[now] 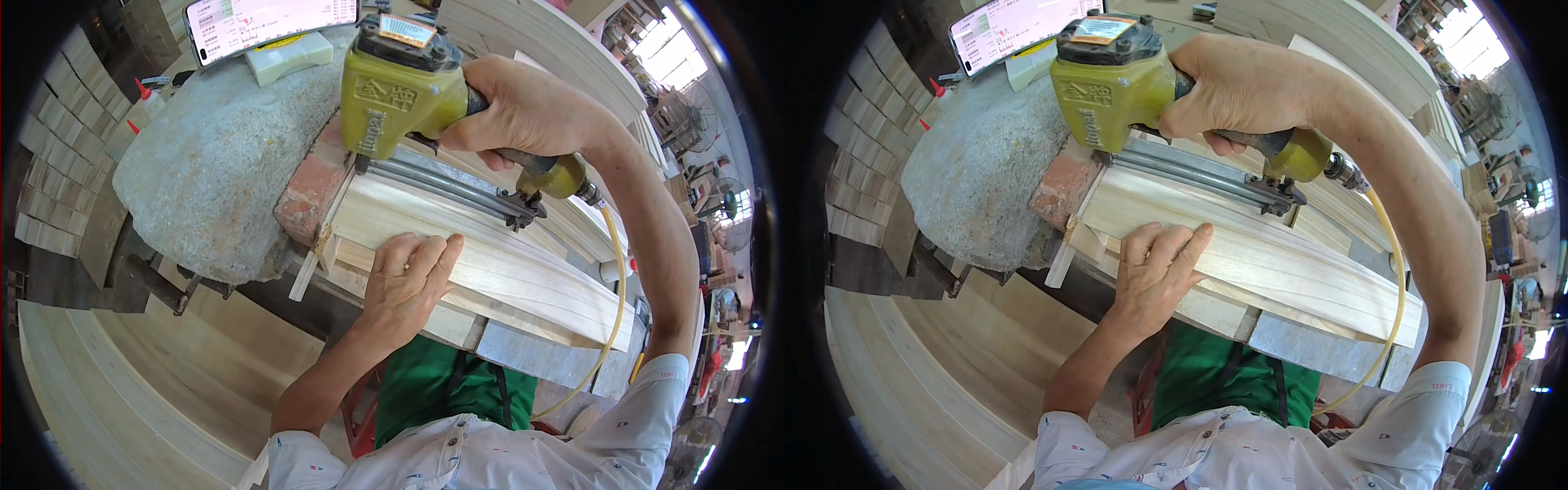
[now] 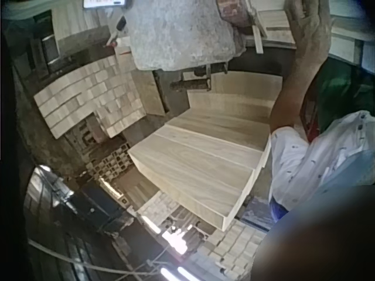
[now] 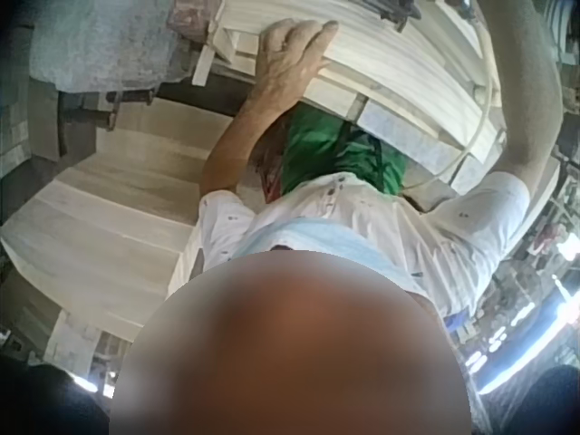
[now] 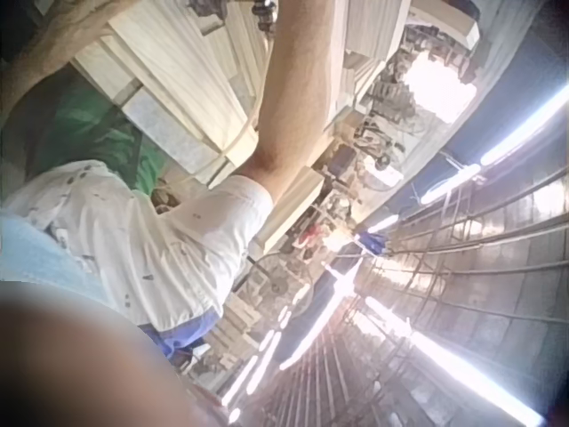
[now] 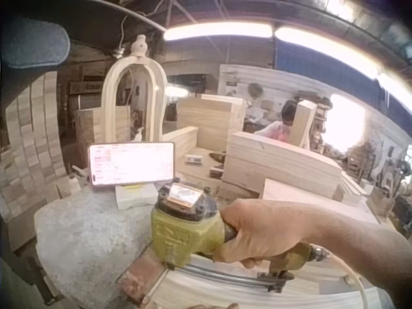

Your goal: Applying glue and using a pneumatic nail gun to assemble wooden drawer components at a workbench.

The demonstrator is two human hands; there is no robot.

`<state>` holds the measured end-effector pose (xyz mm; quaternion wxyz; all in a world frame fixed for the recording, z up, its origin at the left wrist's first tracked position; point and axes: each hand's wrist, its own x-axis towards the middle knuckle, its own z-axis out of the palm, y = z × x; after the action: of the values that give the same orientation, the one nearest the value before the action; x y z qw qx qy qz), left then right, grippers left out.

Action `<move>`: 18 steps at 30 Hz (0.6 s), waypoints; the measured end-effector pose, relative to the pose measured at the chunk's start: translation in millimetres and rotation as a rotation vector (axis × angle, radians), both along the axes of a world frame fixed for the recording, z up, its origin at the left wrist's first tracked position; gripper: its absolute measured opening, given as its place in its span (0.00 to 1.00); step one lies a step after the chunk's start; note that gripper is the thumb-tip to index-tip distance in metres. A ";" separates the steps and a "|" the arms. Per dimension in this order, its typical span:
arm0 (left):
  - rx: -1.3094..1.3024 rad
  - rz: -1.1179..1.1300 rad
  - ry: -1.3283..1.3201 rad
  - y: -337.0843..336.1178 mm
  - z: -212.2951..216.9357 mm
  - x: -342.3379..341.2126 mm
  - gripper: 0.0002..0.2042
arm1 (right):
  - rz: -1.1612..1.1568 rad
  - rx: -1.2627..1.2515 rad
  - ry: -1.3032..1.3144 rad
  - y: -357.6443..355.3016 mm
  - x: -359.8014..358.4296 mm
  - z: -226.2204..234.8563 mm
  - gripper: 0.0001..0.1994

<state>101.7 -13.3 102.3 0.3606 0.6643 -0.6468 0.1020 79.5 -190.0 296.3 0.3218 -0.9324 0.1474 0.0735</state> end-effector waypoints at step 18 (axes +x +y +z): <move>0.001 0.020 -0.053 -1.9 0.3 0.3 0.34 | -0.022 0.014 -0.023 -11.6 2.9 -13.3 0.10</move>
<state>102.0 -15.2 102.6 0.3421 0.6678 -0.6495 0.1229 82.4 -201.6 282.9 0.3306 -0.9292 0.1536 0.0602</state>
